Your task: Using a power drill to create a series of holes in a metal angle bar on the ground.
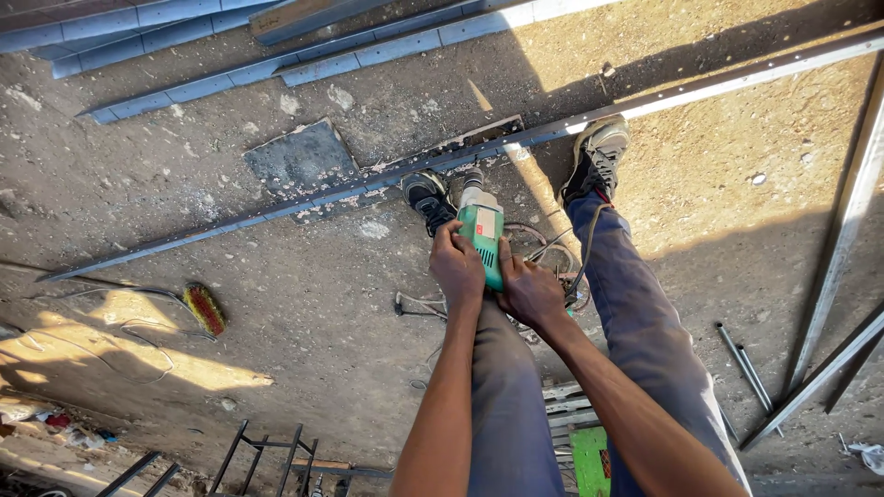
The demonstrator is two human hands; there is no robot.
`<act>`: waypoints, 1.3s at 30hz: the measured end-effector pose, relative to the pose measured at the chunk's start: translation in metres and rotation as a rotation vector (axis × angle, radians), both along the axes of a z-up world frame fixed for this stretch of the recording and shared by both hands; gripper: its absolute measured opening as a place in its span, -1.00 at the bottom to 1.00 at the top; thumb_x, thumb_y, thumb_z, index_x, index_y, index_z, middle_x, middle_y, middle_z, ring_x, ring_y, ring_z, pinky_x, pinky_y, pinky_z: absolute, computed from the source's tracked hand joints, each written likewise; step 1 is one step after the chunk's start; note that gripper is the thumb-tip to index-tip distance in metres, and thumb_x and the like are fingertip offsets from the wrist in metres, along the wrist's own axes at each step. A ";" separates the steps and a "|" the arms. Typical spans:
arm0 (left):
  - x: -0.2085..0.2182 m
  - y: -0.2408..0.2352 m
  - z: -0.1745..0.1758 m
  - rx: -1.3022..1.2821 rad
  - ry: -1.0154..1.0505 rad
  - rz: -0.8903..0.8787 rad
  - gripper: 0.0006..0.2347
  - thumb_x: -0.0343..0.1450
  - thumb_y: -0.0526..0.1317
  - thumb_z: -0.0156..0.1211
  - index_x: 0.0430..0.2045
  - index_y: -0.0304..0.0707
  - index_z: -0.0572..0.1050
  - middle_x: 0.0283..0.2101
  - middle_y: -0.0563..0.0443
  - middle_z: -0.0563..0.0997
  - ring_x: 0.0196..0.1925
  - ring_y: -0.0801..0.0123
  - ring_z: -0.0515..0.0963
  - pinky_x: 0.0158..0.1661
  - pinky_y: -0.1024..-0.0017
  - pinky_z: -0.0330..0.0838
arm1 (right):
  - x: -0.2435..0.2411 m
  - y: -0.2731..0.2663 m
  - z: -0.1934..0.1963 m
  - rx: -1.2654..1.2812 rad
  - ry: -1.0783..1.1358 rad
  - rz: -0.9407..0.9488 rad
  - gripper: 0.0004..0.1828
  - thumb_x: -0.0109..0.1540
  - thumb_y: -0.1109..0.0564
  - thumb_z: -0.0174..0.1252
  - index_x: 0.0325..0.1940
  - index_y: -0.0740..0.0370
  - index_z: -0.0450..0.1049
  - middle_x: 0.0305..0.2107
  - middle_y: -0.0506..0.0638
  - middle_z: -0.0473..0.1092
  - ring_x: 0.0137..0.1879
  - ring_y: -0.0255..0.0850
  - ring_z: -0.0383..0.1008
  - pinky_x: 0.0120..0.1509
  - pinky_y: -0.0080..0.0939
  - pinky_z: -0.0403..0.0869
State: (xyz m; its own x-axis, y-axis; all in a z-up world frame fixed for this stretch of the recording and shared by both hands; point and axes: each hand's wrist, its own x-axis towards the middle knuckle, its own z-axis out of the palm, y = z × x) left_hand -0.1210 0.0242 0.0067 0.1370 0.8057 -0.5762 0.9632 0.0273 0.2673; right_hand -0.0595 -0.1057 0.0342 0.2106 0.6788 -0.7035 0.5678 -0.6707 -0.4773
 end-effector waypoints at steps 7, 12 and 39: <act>0.003 0.001 0.004 -0.061 0.043 0.021 -0.87 0.52 -0.09 0.14 -0.16 0.03 0.57 -0.18 -0.08 0.74 -0.17 -0.10 0.73 -0.20 -0.17 0.61 | 0.001 -0.003 0.000 0.010 -0.003 0.020 0.08 0.05 -0.11 0.13 0.56 0.44 0.02 -0.20 0.23 0.48 -0.18 0.25 0.63 -0.27 0.29 0.62; 0.020 0.009 0.016 -0.194 0.076 0.045 -0.81 0.56 -0.15 0.05 -0.06 -0.11 0.58 -0.11 -0.22 0.73 -0.06 -0.22 0.70 -0.03 -0.18 0.54 | 0.006 -0.009 0.002 0.041 0.003 0.033 0.11 0.04 -0.10 0.21 0.57 0.41 0.00 -0.13 0.24 0.48 -0.10 0.23 0.62 -0.19 0.25 0.63; 0.000 0.006 0.001 -0.428 0.227 0.162 -0.62 0.50 0.03 0.01 0.10 -0.12 0.56 0.02 -0.33 0.67 0.13 -0.35 0.59 0.17 -0.15 0.42 | 0.013 -0.017 0.006 0.104 -0.050 0.027 -0.03 0.07 -0.12 0.14 0.48 0.43 0.16 -0.11 0.25 0.52 -0.13 0.20 0.64 -0.25 0.21 0.63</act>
State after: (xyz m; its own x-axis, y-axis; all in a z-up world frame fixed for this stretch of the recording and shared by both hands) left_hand -0.1208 0.0305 0.0076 -0.1371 0.4918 -0.8599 0.9701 0.2420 -0.0162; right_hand -0.0466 -0.1222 0.0403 0.2244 0.7534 -0.6181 0.6097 -0.6033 -0.5140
